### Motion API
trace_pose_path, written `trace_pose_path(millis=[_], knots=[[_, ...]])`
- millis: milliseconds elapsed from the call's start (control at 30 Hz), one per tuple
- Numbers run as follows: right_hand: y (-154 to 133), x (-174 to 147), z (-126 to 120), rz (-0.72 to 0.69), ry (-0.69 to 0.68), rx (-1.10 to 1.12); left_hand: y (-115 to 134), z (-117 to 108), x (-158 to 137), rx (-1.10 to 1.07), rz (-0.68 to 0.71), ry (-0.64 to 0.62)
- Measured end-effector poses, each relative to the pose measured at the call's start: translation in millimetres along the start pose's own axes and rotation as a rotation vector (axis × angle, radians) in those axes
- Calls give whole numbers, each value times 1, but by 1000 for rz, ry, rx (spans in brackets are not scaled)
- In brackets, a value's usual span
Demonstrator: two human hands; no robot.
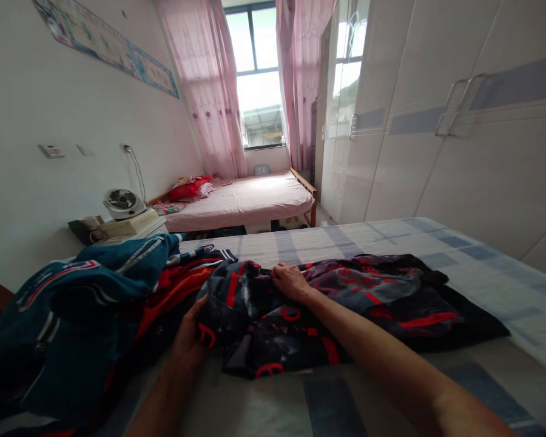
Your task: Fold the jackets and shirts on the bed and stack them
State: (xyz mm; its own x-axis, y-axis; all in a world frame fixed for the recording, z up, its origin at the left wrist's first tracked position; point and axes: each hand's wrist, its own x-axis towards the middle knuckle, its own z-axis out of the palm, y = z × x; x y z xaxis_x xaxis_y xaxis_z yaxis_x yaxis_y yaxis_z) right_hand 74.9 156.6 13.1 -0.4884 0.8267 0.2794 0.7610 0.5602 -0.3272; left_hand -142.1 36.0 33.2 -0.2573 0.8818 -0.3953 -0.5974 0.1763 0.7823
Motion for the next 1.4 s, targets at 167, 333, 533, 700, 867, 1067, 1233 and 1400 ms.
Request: trace_pose_path(millis=[167, 333, 533, 700, 867, 1067, 1233, 1400], knots=[[-7, -16, -6, 97, 107, -19, 12, 3, -15, -58, 133, -14], [-11, -46, -16, -31, -44, 126, 13, 16, -30, 52, 188, -42], [11, -71, -65, 166, 131, 665, 18, 75, -43, 620, 701, -93], [44, -92, -97, 403, 223, 1082, -22, 134, -62, 1348, 958, -510], [80, -113, -91, 608, 241, 1182, -62, 126, -75, 1495, 1076, -644], [76, -113, -84, 697, 244, 1157, -45, 71, -50, 1338, 1160, -201], [65, -105, -90, 418, 337, 913, -31, 63, -25, 1371, 1307, -57], [86, -117, -96, 360, 384, 293, -54, 66, -12, 1740, 1215, -393]])
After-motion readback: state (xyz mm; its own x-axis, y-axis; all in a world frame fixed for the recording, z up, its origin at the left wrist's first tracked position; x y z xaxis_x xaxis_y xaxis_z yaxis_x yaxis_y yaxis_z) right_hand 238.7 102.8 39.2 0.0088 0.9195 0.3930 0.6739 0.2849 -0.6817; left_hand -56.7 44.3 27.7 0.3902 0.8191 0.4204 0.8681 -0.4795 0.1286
